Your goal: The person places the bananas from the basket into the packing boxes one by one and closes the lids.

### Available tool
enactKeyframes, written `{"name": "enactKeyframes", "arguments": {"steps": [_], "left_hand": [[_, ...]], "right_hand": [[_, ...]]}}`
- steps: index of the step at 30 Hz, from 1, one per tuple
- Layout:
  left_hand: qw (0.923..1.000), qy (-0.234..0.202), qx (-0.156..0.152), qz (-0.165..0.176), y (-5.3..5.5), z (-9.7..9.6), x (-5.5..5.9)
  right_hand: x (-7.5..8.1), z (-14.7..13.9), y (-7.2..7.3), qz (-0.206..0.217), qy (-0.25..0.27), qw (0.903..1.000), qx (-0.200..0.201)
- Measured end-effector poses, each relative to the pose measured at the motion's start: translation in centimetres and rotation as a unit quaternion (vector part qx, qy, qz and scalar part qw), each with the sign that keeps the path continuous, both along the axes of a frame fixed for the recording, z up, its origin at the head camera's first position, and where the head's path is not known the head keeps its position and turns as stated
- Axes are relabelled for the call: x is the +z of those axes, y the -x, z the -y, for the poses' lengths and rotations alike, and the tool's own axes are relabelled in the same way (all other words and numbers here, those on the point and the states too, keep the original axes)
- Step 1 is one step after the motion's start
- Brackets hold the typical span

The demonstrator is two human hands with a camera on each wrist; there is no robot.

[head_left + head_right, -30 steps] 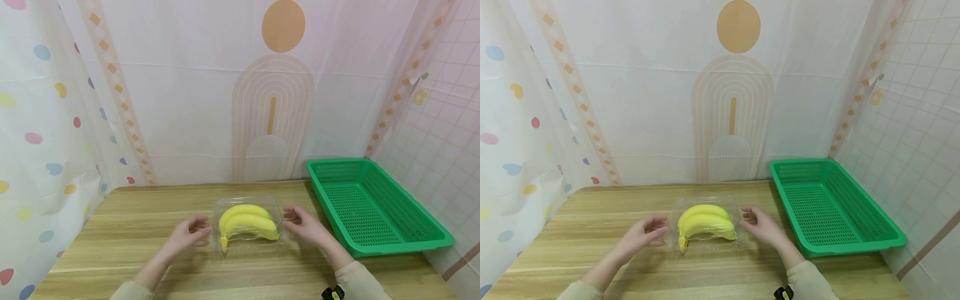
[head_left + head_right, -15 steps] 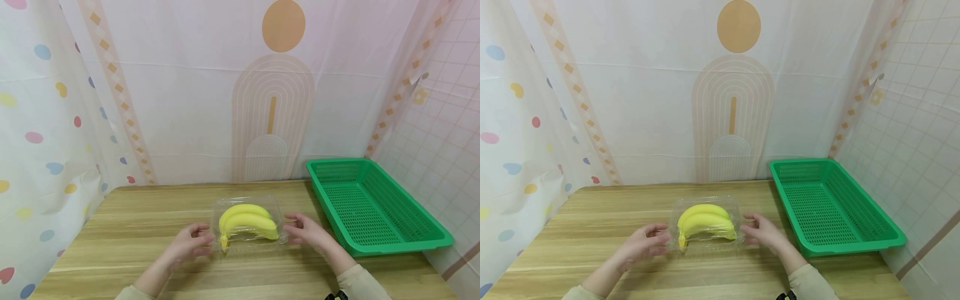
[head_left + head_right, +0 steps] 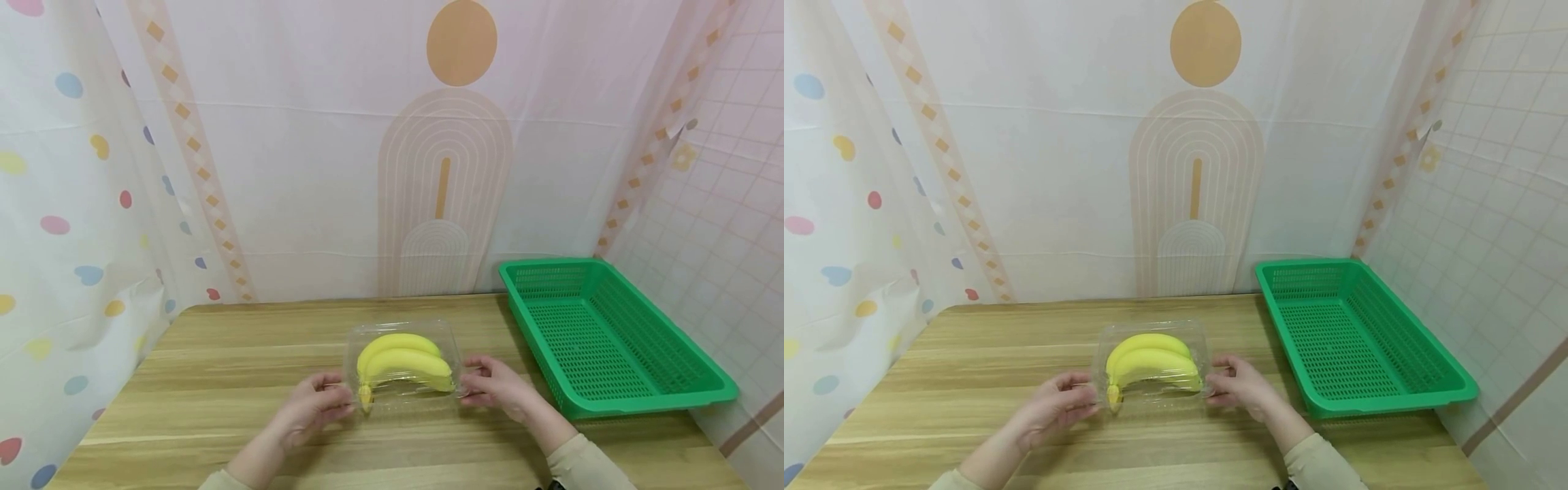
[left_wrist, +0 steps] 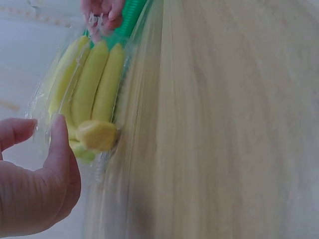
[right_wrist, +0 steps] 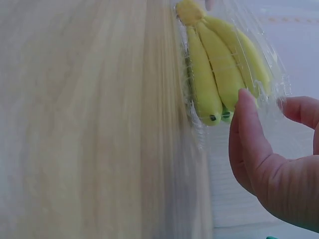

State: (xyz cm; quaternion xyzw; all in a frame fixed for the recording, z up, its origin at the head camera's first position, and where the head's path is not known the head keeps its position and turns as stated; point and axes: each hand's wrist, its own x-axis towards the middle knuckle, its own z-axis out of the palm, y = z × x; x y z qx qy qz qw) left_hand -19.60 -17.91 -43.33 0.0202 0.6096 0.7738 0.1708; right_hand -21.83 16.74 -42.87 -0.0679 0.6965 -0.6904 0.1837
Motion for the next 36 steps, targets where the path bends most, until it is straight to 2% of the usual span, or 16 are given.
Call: {"name": "enactKeyframes", "arguments": {"steps": [10,20,36], "left_hand": [[0.9996,-0.006,0.021,0.019,0.0,-0.5,-0.2],[0.9984,-0.006,0.037,0.042,0.1,-0.8,-0.2],[0.9957,0.006,0.08,0.046,0.4,-1.2,0.1]], "right_hand": [[-0.4,0.2,0.1,0.016,0.037,0.9992,0.0],[-0.7,0.4,-0.1,0.017,0.05,0.9986,0.005],[-0.5,0.9,-0.3,0.019,0.053,0.9984,-0.006]]}}
